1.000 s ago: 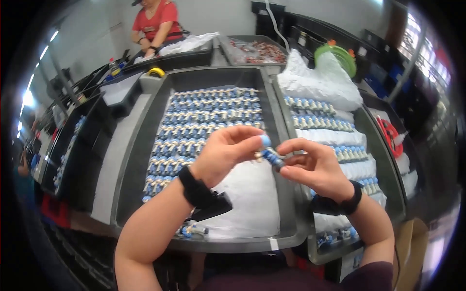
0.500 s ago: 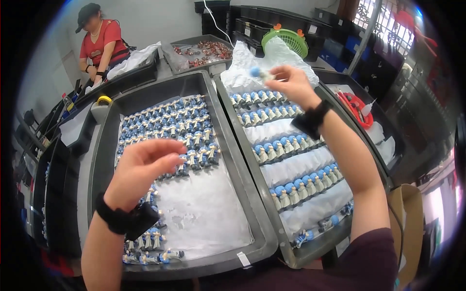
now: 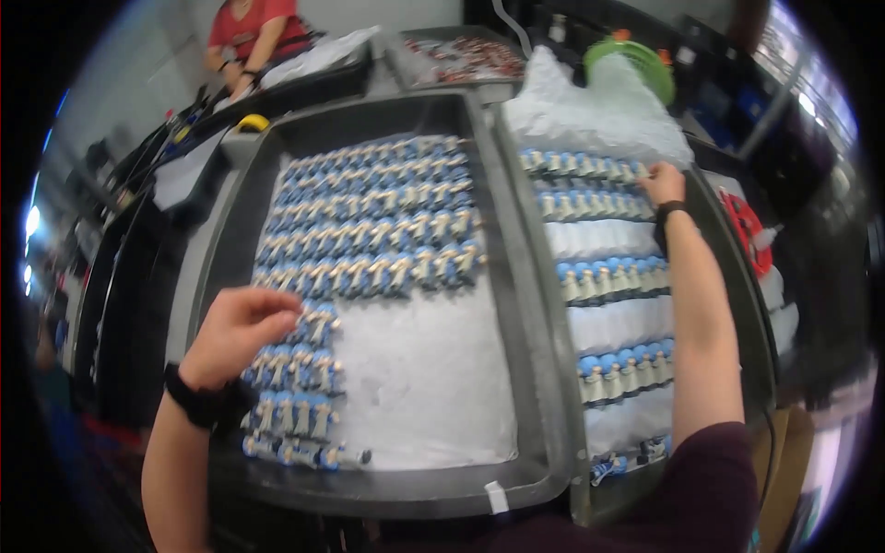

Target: Sorting and arranging small blue and white toy figurines into rows within a tray.

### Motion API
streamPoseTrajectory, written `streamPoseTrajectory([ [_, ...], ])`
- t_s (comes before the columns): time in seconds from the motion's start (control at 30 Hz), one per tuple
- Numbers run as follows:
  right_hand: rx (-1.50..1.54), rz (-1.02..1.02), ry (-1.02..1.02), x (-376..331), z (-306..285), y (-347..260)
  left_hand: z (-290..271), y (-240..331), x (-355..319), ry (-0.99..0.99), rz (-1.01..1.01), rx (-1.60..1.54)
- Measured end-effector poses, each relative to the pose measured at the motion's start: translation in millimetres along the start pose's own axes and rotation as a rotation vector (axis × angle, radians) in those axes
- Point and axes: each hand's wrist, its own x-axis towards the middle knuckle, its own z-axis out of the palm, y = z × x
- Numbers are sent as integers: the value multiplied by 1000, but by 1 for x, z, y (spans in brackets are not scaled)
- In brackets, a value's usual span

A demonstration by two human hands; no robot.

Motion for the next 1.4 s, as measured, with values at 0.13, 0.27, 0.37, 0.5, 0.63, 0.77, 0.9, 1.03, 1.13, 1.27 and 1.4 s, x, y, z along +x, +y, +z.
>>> streamPoseTrajectory([
  [0.13,-72,-145,-134,23,5,35,-4,-14,17,28,133,169],
  [0.27,-87,-193,-152,42,3,48,-1,-20,28,-36,52,520],
  [0.37,172,-323,-78,40,-19,14,21,-30,43,6,141,751],
  [0.5,636,-351,-341,-39,-91,-117,49,-34,56,5,-67,1163],
  [0.63,757,-630,-360,-112,-147,-187,60,-45,59,18,-85,1234],
  [0.77,1047,-623,-544,-170,-183,-222,42,-20,54,-18,19,618],
  [0.9,1208,-523,-806,-201,-193,-237,36,38,23,-159,155,-329],
  [1.03,1363,-354,-1109,-222,-190,-248,48,59,-2,-149,280,-568],
  [1.13,1397,-314,-1183,-227,-190,-252,58,59,-5,-152,315,-645],
  [1.27,1452,-235,-1169,-226,-186,-246,60,49,3,-247,351,-802],
  [1.4,1412,-200,-1226,-224,-192,-245,59,40,6,-277,283,-902],
])
